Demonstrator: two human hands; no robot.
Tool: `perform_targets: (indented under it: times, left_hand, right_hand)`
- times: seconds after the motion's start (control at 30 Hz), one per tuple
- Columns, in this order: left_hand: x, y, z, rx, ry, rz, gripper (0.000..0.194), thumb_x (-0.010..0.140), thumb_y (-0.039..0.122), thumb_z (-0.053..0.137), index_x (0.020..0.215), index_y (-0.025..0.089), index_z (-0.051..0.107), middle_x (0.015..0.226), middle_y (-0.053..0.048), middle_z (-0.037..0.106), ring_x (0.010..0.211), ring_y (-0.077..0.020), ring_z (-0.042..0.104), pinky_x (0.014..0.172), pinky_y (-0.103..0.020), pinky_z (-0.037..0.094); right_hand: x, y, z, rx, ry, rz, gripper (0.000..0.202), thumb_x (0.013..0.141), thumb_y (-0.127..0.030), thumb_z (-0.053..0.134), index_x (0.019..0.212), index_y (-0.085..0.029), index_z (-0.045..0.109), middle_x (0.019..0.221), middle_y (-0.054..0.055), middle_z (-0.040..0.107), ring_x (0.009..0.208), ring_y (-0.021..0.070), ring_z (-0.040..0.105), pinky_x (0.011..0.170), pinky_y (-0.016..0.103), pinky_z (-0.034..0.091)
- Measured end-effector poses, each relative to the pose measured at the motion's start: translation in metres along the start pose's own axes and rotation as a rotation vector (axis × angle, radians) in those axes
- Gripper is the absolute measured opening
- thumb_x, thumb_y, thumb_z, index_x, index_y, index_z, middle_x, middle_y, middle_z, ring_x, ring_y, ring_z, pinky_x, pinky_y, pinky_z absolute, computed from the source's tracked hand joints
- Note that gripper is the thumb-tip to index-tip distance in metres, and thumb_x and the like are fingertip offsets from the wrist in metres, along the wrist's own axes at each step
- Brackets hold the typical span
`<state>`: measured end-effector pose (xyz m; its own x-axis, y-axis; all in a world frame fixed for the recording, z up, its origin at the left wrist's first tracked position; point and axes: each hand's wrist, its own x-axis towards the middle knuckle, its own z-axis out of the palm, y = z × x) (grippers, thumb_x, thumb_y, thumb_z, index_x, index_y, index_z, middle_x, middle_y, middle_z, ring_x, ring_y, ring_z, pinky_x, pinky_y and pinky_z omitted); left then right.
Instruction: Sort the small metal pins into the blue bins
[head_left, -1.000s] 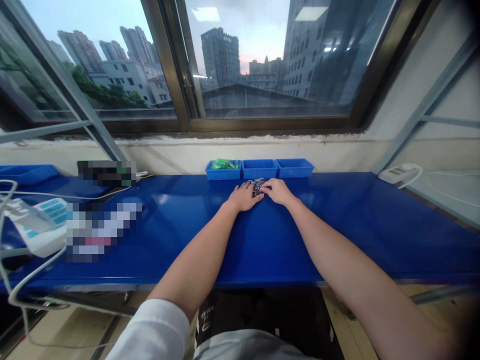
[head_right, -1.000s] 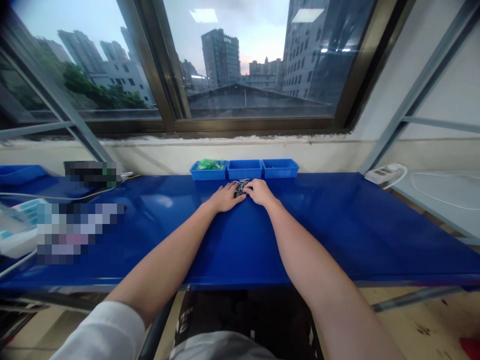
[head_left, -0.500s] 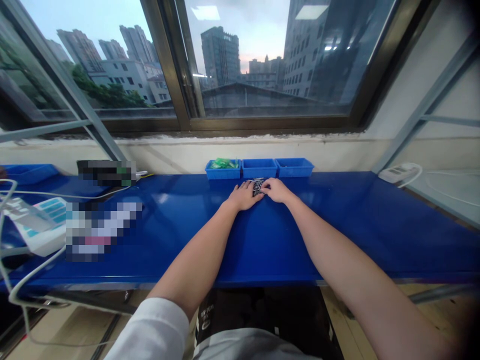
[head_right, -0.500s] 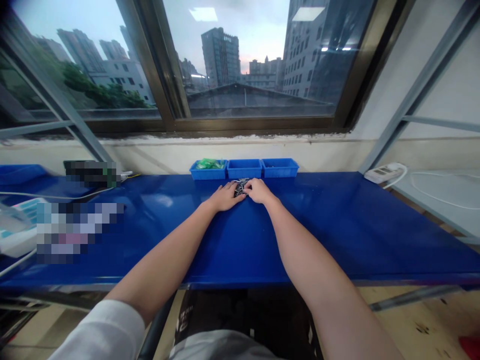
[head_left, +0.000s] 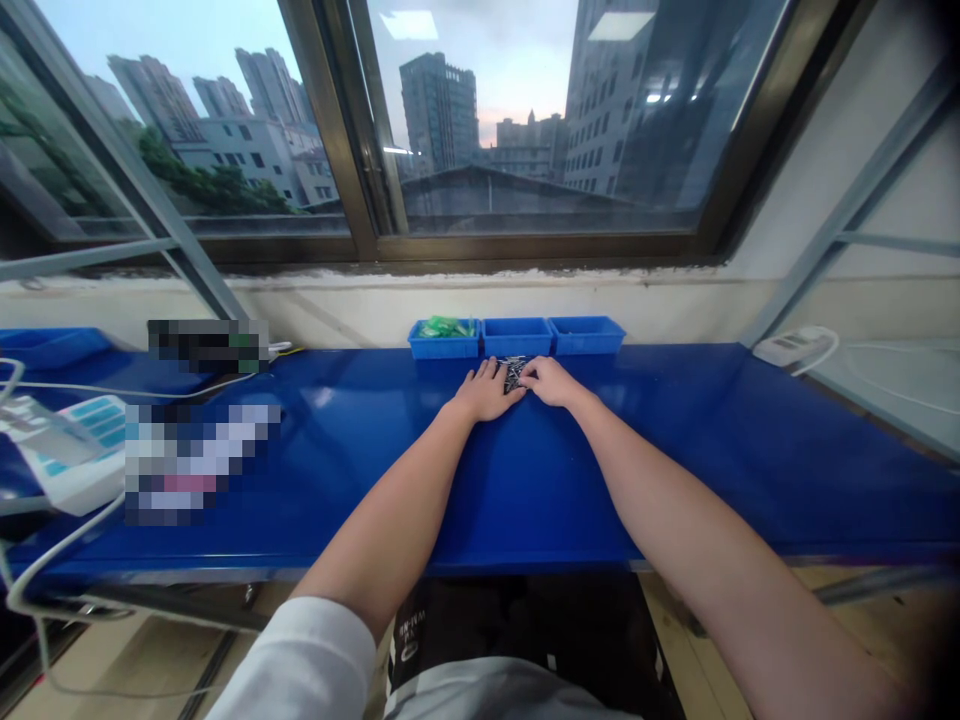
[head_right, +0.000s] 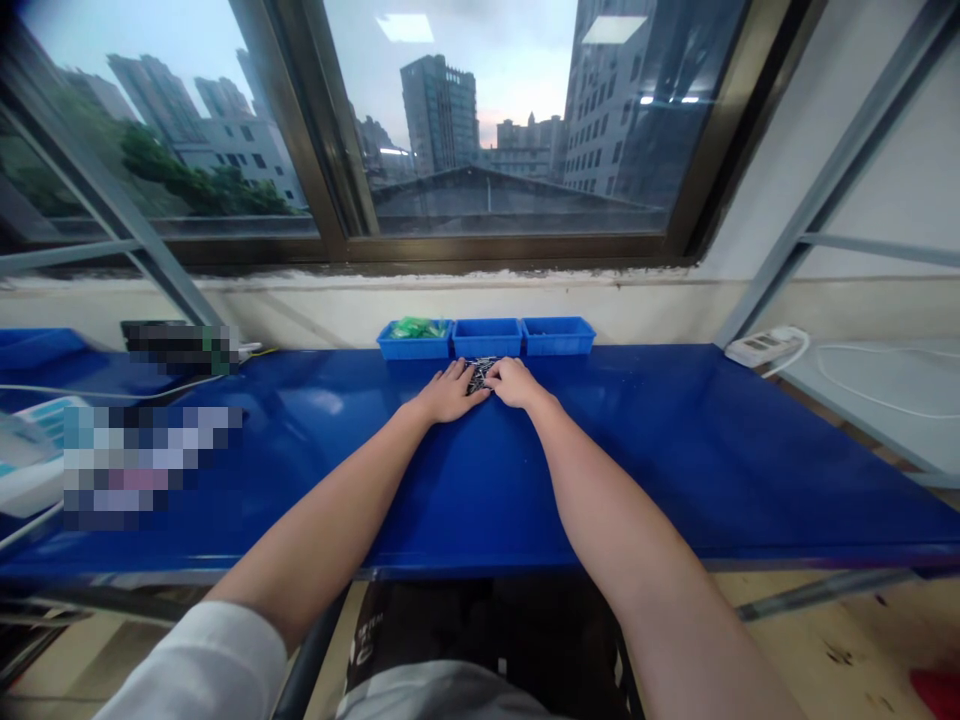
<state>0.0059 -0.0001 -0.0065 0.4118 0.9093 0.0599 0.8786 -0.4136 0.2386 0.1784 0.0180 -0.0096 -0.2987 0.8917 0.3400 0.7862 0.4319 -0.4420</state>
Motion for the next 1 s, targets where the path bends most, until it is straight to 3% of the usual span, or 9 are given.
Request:
perform_targets:
  times: [0.23, 0.47, 1.0]
  left_hand:
    - [-0.0007, 0.0002, 0.0000, 0.003, 0.001, 0.016, 0.083, 0.083, 0.071, 0.024, 0.145, 0.017, 0.023, 0.154, -0.016, 0.011, 0.142, -0.0300, 0.010, 0.112, -0.051, 0.014]
    - [-0.0011, -0.0005, 0.0005, 0.005, 0.023, 0.047, 0.077, 0.084, 0.069, 0.025, 0.144, 0.021, 0.026, 0.153, -0.013, 0.018, 0.142, -0.0289, 0.013, 0.111, -0.052, 0.016]
    - [-0.0015, -0.0001, -0.0002, 0.028, -0.006, 0.035, 0.079, 0.084, 0.071, 0.020, 0.145, 0.021, 0.023, 0.154, -0.012, 0.016, 0.142, -0.0285, 0.011, 0.111, -0.051, 0.016]
  right_hand:
    - [0.0001, 0.0035, 0.0000, 0.033, 0.013, -0.013, 0.010, 0.077, -0.023, 0.061, 0.079, -0.018, 0.069, 0.089, 0.007, 0.066, 0.082, 0.0189, 0.059, 0.077, 0.030, 0.044]
    - [0.0009, 0.0027, 0.0009, -0.038, -0.019, -0.012, 0.015, 0.081, -0.026, 0.058, 0.075, -0.018, 0.069, 0.087, 0.007, 0.065, 0.086, 0.0193, 0.057, 0.084, 0.031, 0.041]
    - [-0.0019, -0.0023, -0.0023, -0.076, -0.067, 0.014, 0.017, 0.084, -0.028, 0.055, 0.081, -0.018, 0.068, 0.095, 0.009, 0.062, 0.095, 0.0218, 0.053, 0.088, 0.033, 0.038]
